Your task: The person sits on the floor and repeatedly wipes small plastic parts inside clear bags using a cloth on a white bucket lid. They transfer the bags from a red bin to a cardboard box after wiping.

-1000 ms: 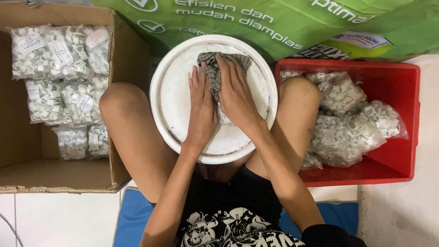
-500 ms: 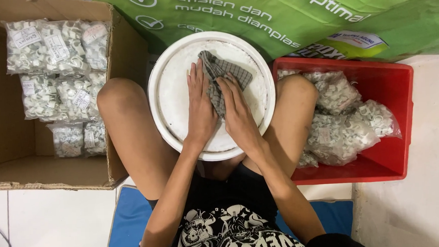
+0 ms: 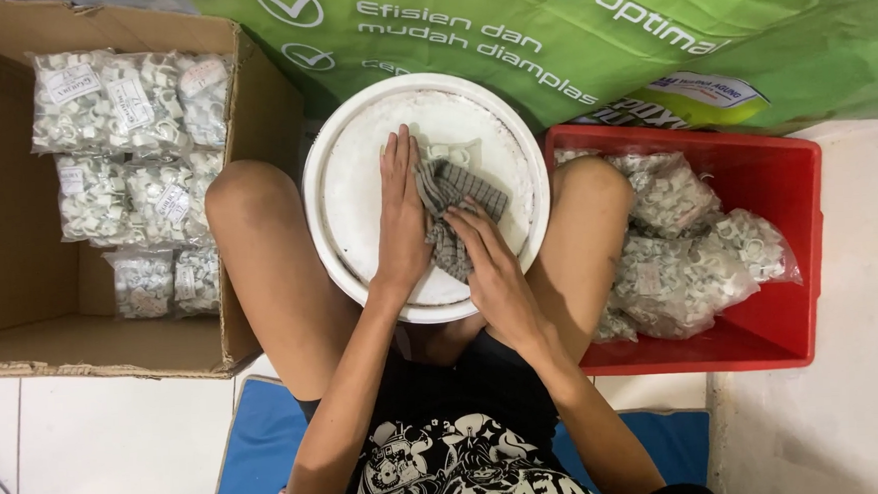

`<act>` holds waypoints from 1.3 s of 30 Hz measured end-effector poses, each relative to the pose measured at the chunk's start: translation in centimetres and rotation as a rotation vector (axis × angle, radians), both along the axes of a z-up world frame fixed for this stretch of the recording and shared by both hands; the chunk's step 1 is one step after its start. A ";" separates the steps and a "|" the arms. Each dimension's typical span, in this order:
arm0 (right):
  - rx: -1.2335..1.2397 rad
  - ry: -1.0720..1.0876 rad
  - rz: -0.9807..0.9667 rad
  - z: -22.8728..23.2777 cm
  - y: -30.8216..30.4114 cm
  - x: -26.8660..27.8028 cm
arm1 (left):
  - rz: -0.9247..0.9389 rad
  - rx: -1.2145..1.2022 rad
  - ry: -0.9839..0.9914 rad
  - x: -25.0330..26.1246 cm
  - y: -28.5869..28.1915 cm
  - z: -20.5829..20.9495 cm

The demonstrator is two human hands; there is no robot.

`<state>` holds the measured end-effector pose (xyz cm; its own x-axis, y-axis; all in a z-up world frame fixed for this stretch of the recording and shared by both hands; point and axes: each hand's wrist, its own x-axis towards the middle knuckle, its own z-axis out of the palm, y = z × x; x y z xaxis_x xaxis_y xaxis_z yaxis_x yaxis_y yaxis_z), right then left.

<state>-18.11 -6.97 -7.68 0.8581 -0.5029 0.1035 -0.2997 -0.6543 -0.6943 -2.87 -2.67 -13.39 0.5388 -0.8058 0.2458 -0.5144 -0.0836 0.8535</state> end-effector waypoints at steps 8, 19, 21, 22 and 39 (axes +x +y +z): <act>0.204 0.007 0.035 0.9 -3.2 0.5 | 0.007 0.037 -0.074 -0.2 0.6 3.2; -0.296 -0.010 -0.241 -3.0 -1.5 5.4 | 0.034 0.113 -0.055 0.0 0.4 -1.0; -0.323 0.073 -0.205 -1.4 -1.2 5.2 | 0.010 0.062 0.027 0.4 0.4 -0.9; -0.329 0.073 -0.207 -1.9 -1.3 5.0 | 0.008 0.056 0.026 0.5 0.1 -1.3; -0.159 0.086 -0.103 -2.0 0.7 0.7 | 0.039 0.099 -0.230 2.7 0.0 -1.8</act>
